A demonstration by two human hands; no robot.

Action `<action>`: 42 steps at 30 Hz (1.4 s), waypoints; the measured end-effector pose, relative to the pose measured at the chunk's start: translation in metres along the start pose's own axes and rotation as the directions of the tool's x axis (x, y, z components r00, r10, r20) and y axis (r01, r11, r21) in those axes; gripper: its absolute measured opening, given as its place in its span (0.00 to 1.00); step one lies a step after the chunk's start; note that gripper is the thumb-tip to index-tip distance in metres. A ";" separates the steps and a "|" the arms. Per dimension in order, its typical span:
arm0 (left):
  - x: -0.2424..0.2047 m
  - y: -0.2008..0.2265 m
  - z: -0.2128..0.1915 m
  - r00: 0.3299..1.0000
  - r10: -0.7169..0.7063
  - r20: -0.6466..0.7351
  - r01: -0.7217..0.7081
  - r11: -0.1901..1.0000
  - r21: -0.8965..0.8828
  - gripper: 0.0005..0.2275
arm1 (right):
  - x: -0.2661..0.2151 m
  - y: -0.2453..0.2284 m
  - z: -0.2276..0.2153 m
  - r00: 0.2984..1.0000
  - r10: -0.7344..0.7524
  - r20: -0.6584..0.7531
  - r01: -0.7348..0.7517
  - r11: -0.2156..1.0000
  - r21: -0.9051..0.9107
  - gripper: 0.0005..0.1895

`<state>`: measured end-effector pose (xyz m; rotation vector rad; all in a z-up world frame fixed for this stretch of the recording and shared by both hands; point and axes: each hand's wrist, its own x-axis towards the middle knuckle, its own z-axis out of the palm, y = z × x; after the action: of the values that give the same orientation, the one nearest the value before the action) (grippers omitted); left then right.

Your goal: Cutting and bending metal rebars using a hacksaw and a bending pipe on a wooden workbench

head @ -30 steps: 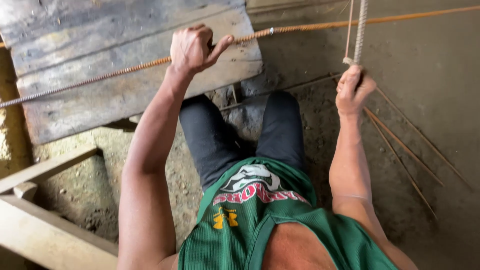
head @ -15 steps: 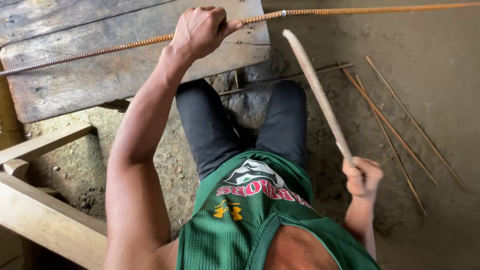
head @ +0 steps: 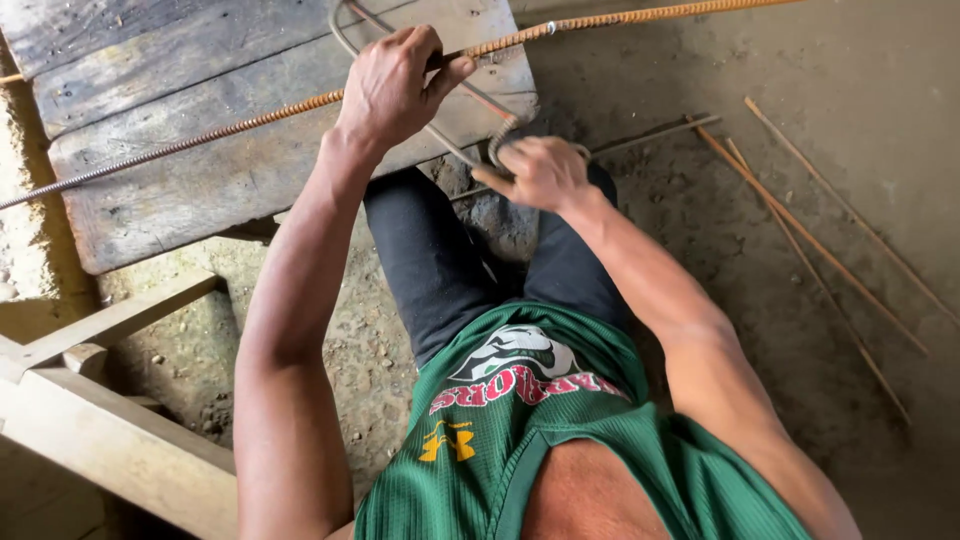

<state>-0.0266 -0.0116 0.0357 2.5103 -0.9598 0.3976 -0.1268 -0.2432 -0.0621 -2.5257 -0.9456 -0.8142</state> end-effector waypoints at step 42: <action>0.045 -0.003 0.055 0.907 0.027 0.421 -0.019 1.000 -0.024 0.36 | 0.023 -0.007 -0.051 0.840 0.477 0.259 -0.530 0.622 0.576 0.15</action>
<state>0.0143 -0.0614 0.0056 2.6215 -1.1412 -0.1624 -0.1373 -0.2507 -0.0072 -2.0416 -0.3663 -0.1580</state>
